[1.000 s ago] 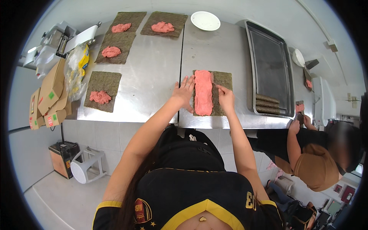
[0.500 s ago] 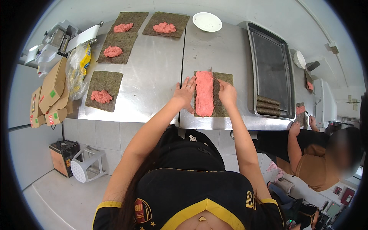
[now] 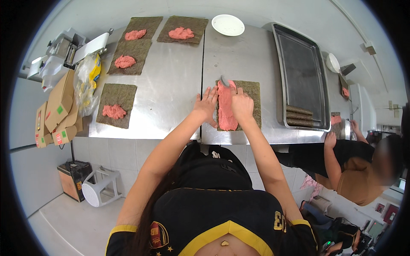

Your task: The person spreads a pink filling onto sheets of nori, rolls them into cylindrical sushi rolls, and places the finished rolls into a metal tray. The person repeats this process for multiple sheets.

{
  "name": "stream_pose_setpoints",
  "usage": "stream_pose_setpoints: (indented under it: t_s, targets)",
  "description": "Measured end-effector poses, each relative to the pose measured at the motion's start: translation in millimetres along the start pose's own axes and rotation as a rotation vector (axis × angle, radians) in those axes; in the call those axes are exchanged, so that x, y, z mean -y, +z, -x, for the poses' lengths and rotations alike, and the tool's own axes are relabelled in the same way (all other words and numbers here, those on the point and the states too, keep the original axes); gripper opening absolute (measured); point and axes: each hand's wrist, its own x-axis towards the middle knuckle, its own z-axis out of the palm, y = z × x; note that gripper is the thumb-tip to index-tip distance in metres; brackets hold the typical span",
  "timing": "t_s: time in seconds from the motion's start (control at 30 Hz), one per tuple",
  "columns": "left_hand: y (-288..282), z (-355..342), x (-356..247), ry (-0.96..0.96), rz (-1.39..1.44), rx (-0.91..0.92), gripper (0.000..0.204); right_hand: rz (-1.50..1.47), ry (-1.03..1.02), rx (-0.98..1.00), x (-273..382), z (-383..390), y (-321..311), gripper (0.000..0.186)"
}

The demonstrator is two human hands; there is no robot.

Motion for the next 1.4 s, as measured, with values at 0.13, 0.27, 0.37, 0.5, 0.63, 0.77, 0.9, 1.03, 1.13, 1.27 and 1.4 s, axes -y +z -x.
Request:
stream_pose_setpoints:
  t_s: [0.13,0.27,0.37,0.5,0.63,0.77,0.9,1.03,1.13,1.27,1.4]
  targets:
    - [-0.1,-0.6,0.1,-0.005,0.003,0.005,0.139,-0.226,0.040,0.005,4.9,-1.3,-26.1,0.042]
    - [0.1,-0.4,1.1,-0.002,0.005,0.007,0.140,-0.212,0.133,-0.027,-7.3,-1.5,-27.2,0.042]
    - [-2.9,1.4,-0.6,-0.002,0.002,0.012,0.140,-0.130,0.131,0.001,-11.4,4.5,-15.4,0.040]
    - [-1.4,-0.4,-0.9,-0.010,-0.009,0.026,0.139,-0.130,0.052,0.047,7.0,9.8,-8.5,0.038]
    - [-1.9,0.4,-0.2,-0.005,-0.015,0.026,0.139,-0.224,0.060,0.018,12.3,9.1,-27.9,0.040]
    - [-0.1,-0.9,0.6,-0.004,-0.012,0.014,0.139,-0.102,0.209,0.027,4.9,6.0,-25.9,0.035]
    - [-0.1,-2.2,-0.9,0.000,-0.007,0.014,0.140,-0.194,0.184,0.048,15.4,13.6,-9.9,0.038]
    - [-1.3,-0.2,0.3,-0.008,-0.009,0.008,0.141,-0.326,0.200,0.019,10.5,16.6,-26.8,0.036]
    - [1.2,-0.5,1.2,0.007,0.006,-0.002,0.141,-0.247,0.269,0.000,-1.9,23.2,-28.0,0.036]
    - [1.1,-1.7,-0.3,0.003,0.003,0.000,0.141,-0.139,0.276,0.051,5.9,35.4,-11.2,0.037]
    - [0.8,-1.6,-0.6,-0.002,0.005,-0.002,0.141,-0.258,0.237,0.054,15.7,35.4,-10.8,0.037]
